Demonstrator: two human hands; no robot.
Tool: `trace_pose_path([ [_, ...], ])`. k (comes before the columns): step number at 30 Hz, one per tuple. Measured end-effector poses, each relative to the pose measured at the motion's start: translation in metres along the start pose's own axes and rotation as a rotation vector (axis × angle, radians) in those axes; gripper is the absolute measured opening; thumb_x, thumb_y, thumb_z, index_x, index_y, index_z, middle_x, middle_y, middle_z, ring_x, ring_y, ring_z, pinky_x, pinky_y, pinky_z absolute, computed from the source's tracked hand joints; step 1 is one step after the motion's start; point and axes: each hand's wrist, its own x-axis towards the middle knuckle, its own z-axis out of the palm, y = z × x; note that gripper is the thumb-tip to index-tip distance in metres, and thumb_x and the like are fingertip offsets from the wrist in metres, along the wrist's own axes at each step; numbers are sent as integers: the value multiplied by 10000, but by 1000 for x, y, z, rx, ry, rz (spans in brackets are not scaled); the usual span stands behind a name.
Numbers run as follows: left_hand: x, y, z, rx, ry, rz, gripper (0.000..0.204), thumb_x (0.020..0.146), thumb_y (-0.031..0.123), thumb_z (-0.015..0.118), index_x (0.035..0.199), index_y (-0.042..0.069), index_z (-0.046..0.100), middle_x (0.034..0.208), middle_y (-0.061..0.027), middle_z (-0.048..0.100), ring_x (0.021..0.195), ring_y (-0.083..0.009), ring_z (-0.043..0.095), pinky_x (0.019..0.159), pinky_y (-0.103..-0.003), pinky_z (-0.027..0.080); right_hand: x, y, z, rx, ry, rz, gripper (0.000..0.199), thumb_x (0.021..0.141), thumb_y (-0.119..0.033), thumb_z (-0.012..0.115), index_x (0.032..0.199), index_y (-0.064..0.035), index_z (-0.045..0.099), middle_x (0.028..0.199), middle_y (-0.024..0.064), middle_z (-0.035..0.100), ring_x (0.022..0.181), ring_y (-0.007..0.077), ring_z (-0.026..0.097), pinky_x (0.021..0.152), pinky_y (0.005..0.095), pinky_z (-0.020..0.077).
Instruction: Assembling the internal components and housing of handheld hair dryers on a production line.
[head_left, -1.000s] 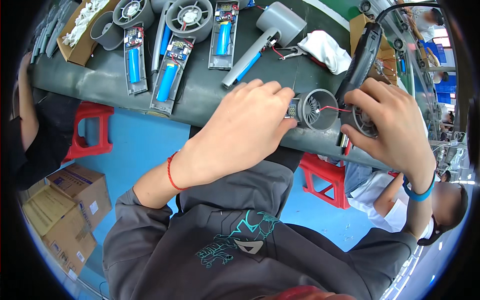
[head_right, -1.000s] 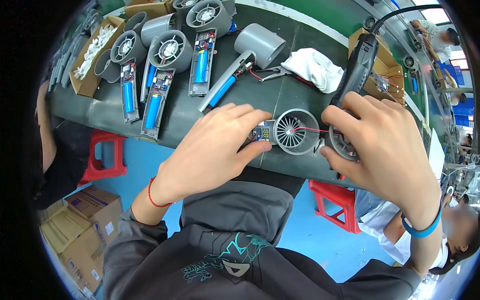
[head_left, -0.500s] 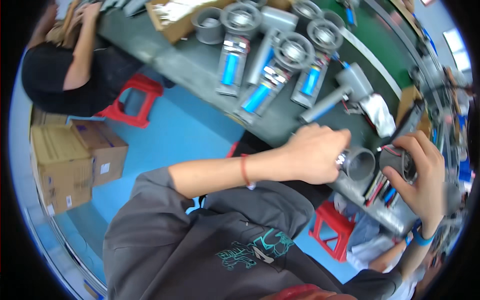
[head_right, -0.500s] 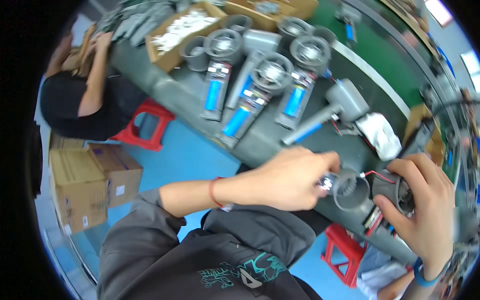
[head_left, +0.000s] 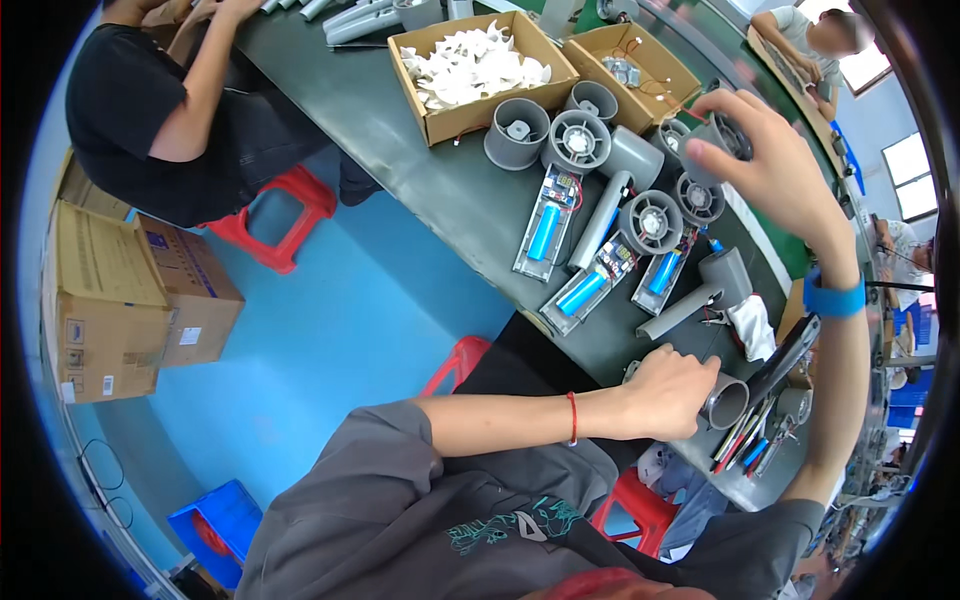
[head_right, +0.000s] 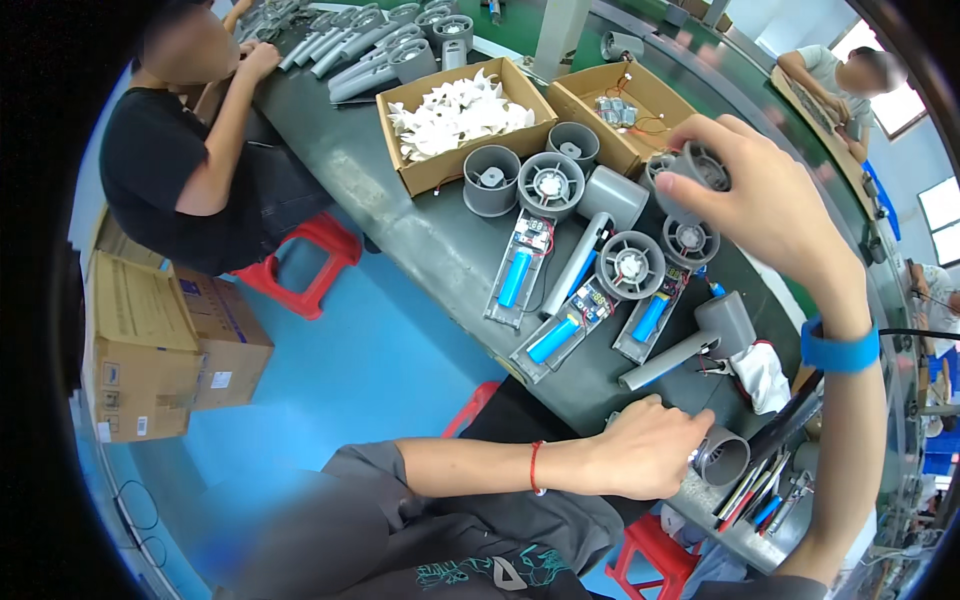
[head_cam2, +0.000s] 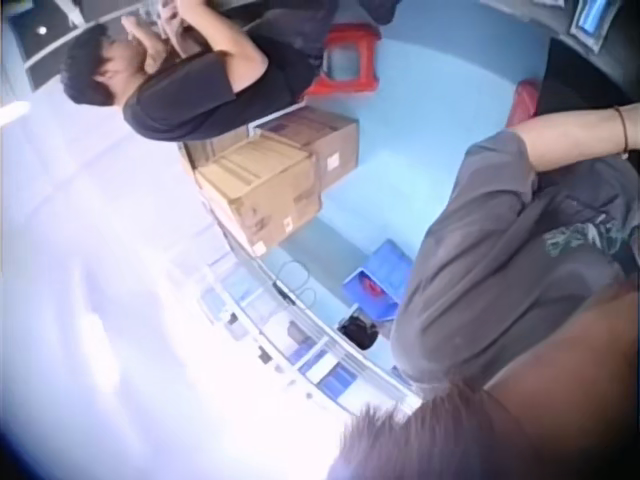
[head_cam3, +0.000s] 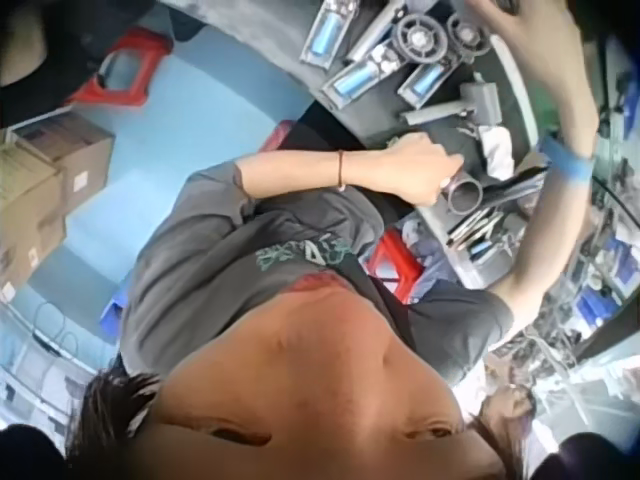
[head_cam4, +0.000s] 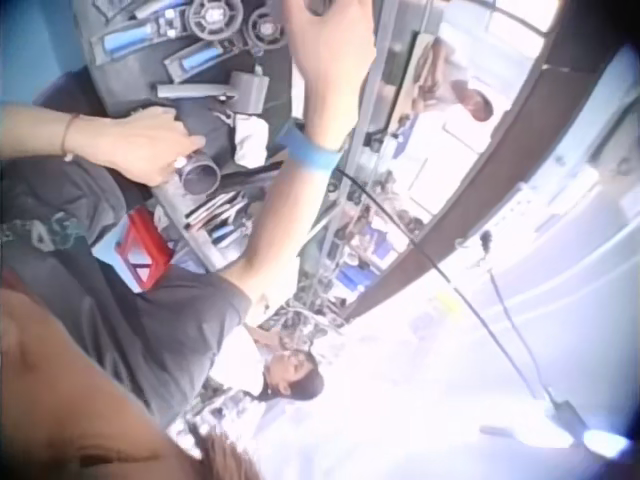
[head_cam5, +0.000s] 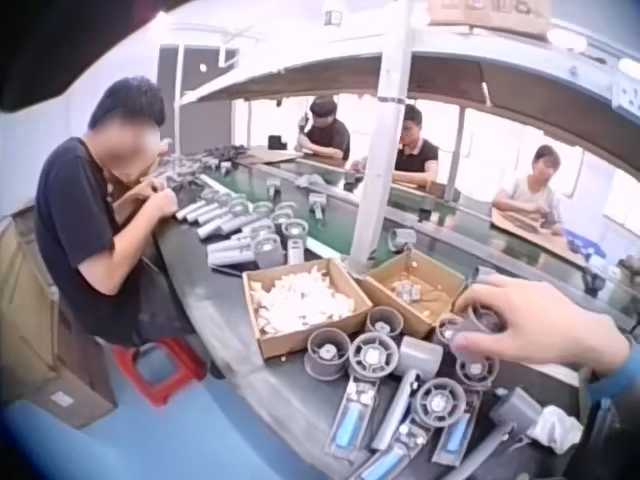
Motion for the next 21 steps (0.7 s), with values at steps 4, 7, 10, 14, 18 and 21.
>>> trace_pose_path([
  [4, -2, -1, -4, 31, 52, 45, 354, 653, 61, 608, 964, -82, 518, 670, -195, 623, 645, -368, 628, 650, -435, 444, 23, 57, 5, -68, 49, 75, 360, 858, -317, 630, 1098, -59, 562, 1041, 126, 594, 969, 247, 577, 835, 341, 445],
  [7, -5, -4, 6, 76, 91, 79, 357, 663, 74, 624, 974, -68, 522, 703, -177, 624, 639, -350, 631, 638, -418, 439, 36, 94, 25, -124, 97, 201, 383, 842, -320, 652, 1109, -58, 565, 1058, 134, 600, 961, 247, 579, 834, 334, 451],
  [10, -2, -3, 6, 98, 57, 93, 394, 674, 75, 650, 1018, -62, 514, 839, -172, 595, 711, -335, 620, 656, -403, 448, 52, 115, 46, -77, 44, 220, 396, 844, -346, 652, 1110, -63, 576, 1093, 108, 605, 993, 235, 572, 838, 316, 454],
  [14, -1, 1, 7, 146, 135, 147, 526, 647, 16, 648, 1130, -95, 471, 942, -183, 535, 852, -314, 556, 733, -367, 464, 61, 90, 53, 392, -288, 393, 665, 882, -579, 523, 1349, -109, 463, 1292, 103, 530, 1164, 217, 487, 884, 342, 437],
  [18, 1, 5, 16, 223, 172, 171, 661, 635, 7, 644, 1246, -111, 421, 977, -165, 510, 887, -281, 518, 791, -349, 459, 53, 84, 48, 517, -309, 430, 871, 851, -630, 531, 1431, -23, 297, 1411, 207, 391, 1285, 314, 409, 1013, 413, 381],
  [21, 6, 10, 24, 336, 202, 112, 713, 649, 32, 651, 1297, -111, 389, 1032, -174, 504, 930, -286, 519, 828, -354, 454, 49, 89, 57, 539, -275, 362, 916, 819, -635, 576, 1431, -24, 274, 1422, 233, 349, 1309, 323, 377, 1025, 416, 370],
])
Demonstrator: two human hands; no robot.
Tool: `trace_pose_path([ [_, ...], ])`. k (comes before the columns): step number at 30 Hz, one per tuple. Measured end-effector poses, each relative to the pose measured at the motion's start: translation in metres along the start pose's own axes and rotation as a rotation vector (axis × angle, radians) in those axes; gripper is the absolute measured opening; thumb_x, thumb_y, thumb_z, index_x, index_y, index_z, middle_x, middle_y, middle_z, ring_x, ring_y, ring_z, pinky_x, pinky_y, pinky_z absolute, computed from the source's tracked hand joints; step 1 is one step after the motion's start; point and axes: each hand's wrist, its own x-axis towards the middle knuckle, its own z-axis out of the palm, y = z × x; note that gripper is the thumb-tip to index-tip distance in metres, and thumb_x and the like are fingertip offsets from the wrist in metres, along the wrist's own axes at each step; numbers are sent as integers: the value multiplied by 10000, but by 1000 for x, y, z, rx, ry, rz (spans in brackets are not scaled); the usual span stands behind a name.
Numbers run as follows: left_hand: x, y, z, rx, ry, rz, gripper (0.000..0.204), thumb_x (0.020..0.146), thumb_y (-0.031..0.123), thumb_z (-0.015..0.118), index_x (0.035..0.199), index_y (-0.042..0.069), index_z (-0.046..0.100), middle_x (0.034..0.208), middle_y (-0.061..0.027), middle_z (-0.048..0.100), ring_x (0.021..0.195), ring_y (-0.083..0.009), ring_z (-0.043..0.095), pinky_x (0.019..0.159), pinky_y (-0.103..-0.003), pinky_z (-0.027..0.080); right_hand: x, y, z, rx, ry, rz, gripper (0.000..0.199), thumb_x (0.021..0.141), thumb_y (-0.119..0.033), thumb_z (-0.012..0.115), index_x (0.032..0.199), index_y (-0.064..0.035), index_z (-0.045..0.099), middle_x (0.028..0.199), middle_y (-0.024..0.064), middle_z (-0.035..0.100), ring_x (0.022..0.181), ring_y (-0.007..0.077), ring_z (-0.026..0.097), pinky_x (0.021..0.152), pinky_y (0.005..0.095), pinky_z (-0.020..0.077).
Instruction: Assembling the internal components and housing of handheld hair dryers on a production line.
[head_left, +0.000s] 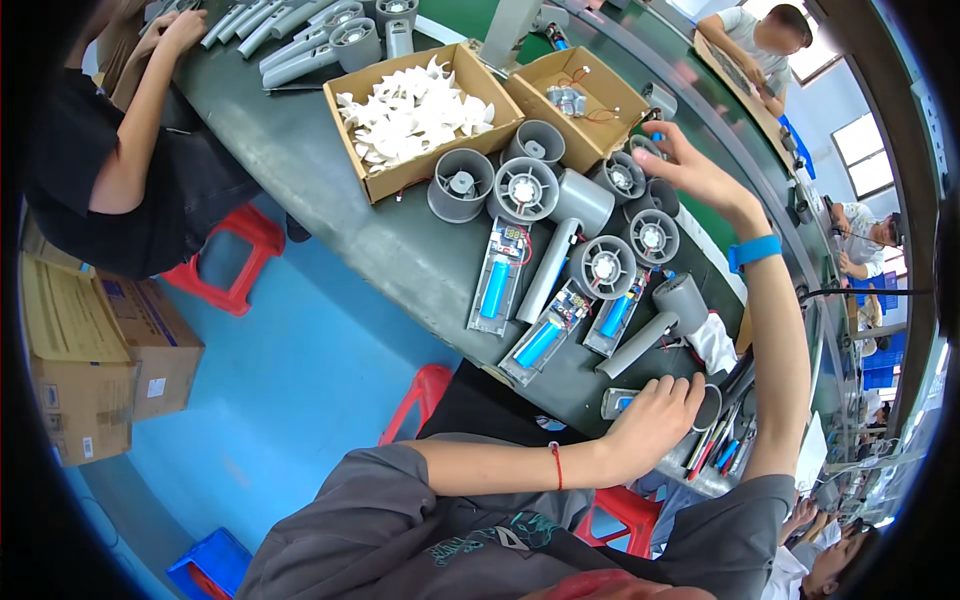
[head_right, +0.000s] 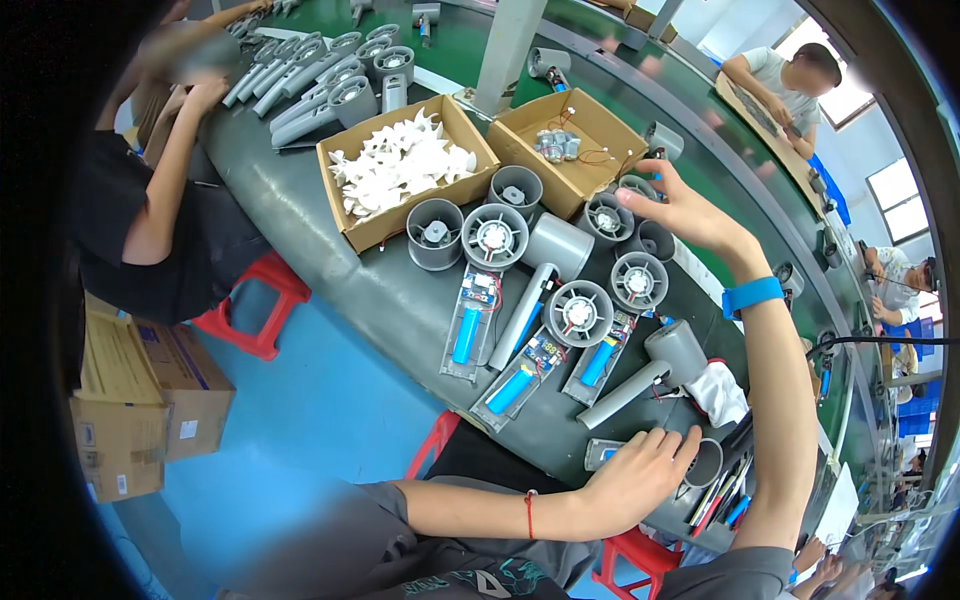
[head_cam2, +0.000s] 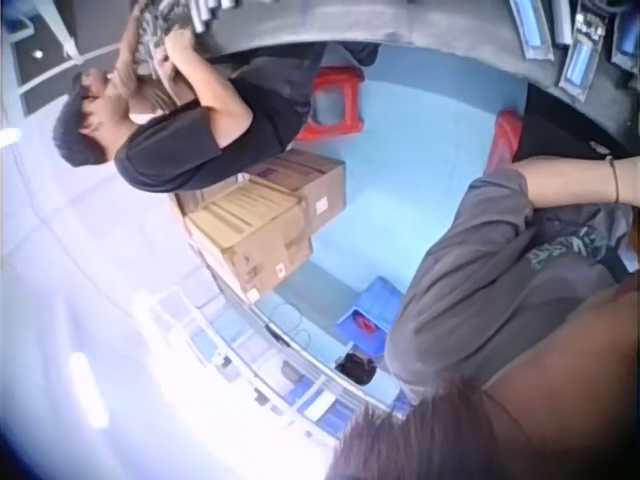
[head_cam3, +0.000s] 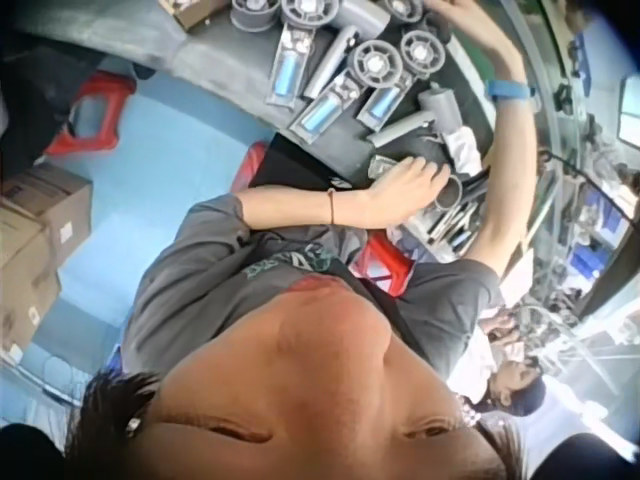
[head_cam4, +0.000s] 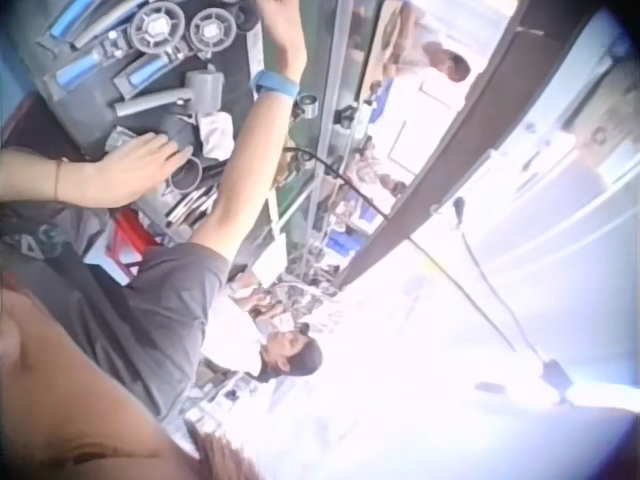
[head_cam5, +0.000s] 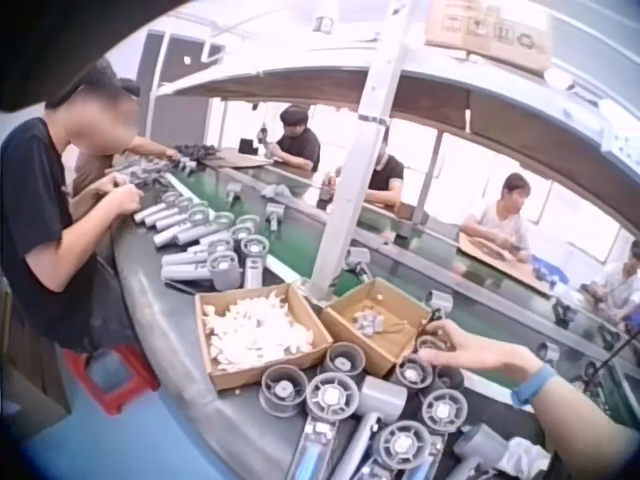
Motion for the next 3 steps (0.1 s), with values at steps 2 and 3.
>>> trace_pose_path([
  [2, -2, 3, -4, 46, 77, -4, 739, 658, 52, 658, 1321, -108, 372, 1118, -209, 497, 1058, -306, 487, 894, -355, 430, -5, 5, 5, 2, 11, -101, 932, 799, -619, 617, 1428, -26, 270, 1430, 232, 335, 1344, 349, 325, 1063, 426, 328],
  [3, -3, 4, -10, 87, 158, 1, 766, 667, 71, 666, 1345, -105, 355, 1203, -243, 489, 1186, -327, 454, 960, -355, 406, -6, 11, 4, 5, -37, -85, 880, 825, -549, 628, 1460, -104, 210, 1490, 201, 249, 1399, 346, 208, 1133, 441, 187],
])
